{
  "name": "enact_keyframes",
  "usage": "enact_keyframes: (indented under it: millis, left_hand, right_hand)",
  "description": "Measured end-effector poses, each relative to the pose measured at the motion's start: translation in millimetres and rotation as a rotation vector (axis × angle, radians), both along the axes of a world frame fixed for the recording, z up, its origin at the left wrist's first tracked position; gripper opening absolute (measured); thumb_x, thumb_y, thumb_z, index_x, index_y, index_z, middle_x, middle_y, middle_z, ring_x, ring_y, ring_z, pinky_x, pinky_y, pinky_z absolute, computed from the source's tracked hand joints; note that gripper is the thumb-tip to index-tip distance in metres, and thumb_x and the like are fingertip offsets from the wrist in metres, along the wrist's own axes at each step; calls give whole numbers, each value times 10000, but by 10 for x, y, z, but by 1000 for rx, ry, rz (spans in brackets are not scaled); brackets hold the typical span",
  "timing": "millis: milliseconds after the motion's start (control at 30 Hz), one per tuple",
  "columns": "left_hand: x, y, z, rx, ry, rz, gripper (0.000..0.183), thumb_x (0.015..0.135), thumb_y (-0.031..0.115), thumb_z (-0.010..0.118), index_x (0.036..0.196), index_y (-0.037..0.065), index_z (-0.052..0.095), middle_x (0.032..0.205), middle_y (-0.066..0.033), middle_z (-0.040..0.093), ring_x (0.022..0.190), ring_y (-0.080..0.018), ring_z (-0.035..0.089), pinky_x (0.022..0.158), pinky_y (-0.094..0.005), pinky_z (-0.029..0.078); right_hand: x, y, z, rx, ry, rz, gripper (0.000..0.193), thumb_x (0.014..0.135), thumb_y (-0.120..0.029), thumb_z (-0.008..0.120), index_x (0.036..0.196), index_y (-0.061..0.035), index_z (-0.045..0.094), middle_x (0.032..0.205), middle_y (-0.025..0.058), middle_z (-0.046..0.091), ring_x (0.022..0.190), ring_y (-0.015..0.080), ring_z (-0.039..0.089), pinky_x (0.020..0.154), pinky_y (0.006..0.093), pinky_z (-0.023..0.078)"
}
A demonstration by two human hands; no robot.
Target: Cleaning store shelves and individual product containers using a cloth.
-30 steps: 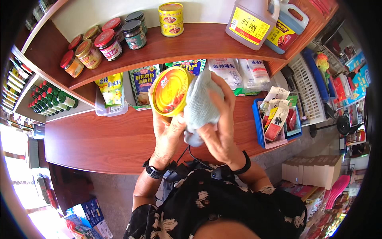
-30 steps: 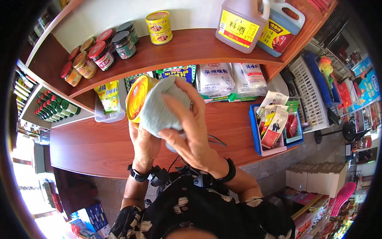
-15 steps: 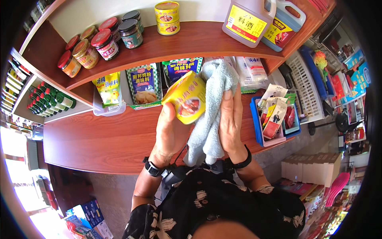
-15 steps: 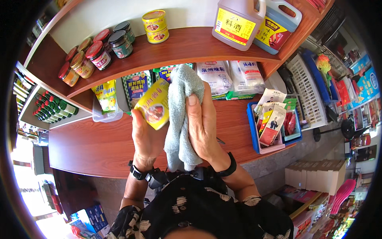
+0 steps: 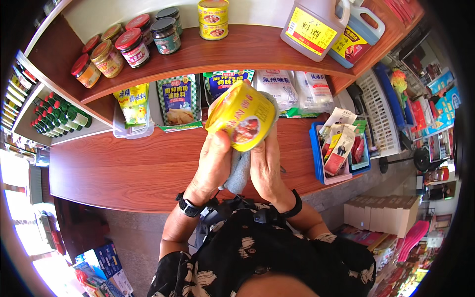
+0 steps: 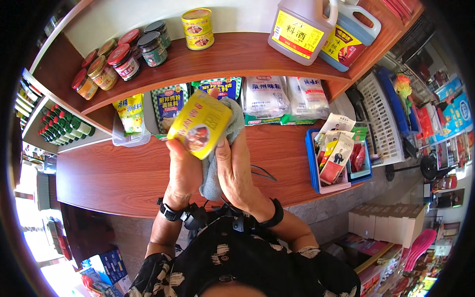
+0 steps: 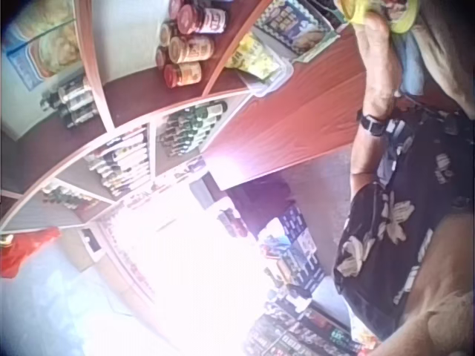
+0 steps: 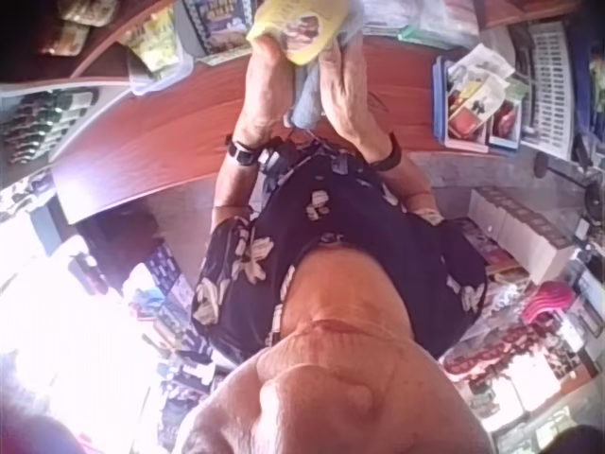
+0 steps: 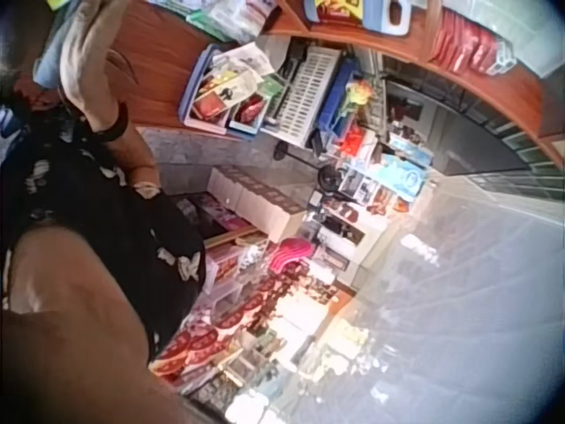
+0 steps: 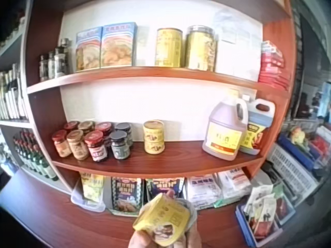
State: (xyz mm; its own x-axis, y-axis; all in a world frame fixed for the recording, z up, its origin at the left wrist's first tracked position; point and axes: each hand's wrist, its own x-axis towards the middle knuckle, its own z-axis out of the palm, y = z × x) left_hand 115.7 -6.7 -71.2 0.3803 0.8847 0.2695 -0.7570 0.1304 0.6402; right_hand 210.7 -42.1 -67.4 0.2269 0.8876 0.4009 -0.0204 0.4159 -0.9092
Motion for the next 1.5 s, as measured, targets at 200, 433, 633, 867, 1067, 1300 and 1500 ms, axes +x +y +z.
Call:
enact_keyframes:
  millis: [200, 433, 633, 867, 1067, 1300, 1500]
  left_hand:
    - [-45, 124, 172, 254, 398, 212, 945, 721, 322, 802, 1416, 62, 217, 1323, -91, 419, 1230, -209, 412, 1057, -365, 327]
    - [-94, 345, 236, 172, 472, 119, 824, 737, 248, 801, 1349, 52, 286, 1258, -129, 479, 1186, -217, 470, 1005, -359, 389]
    - [-114, 458, 317, 181, 516, -121, 845, 646, 180, 870, 1310, 49, 363, 1216, -96, 531, 1126, -180, 515, 958, -331, 446]
    - [56, 951, 562, 690, 864, 341, 733, 651, 312, 843, 1228, 37, 483, 1160, -111, 556, 1068, -213, 558, 912, -353, 471]
    - [65, 2008, 1028, 520, 691, 439, 638, 754, 254, 778, 1247, -20, 480, 1115, -120, 604, 991, -185, 598, 898, -324, 477]
    - [92, 2720, 948, 519, 724, 515, 586, 770, 274, 769, 1220, -6, 522, 1109, -94, 612, 1034, -168, 564, 948, -324, 408]
    - [108, 2781, 842, 498, 709, 495, 639, 768, 247, 772, 1278, 7, 471, 1178, -107, 569, 1081, -183, 539, 961, -333, 402]
  right_hand:
    - [39, -41, -134, -108, -103, 137, 341, 1008, -242, 411, 1241, 5, 434, 1122, 148, 549, 1013, 229, 546, 865, 343, 424]
    - [32, -69, -66, -148, -7, 142, 255, 934, -86, 473, 1165, 20, 450, 960, 158, 543, 838, 278, 534, 770, 367, 443]
    - [85, -103, -73, -15, -342, 114, 262, 904, -109, 549, 1118, 21, 472, 1043, 227, 513, 889, 388, 553, 752, 430, 453]
    - [277, -51, 14, -5, -353, 113, 316, 903, -99, 557, 1184, 21, 477, 1094, 193, 514, 945, 359, 553, 789, 402, 464]
    - [480, -162, -73, -18, -261, 33, 337, 904, -86, 550, 1215, 23, 483, 1127, 185, 523, 970, 318, 561, 834, 357, 449]
    - [738, -386, -255, -191, -158, -63, 305, 908, -70, 528, 1197, 26, 507, 1088, 160, 548, 939, 258, 567, 820, 345, 447]
    - [855, -443, -347, -319, -81, -134, 287, 921, -89, 529, 1181, 32, 515, 1003, 143, 550, 865, 217, 549, 753, 321, 445]
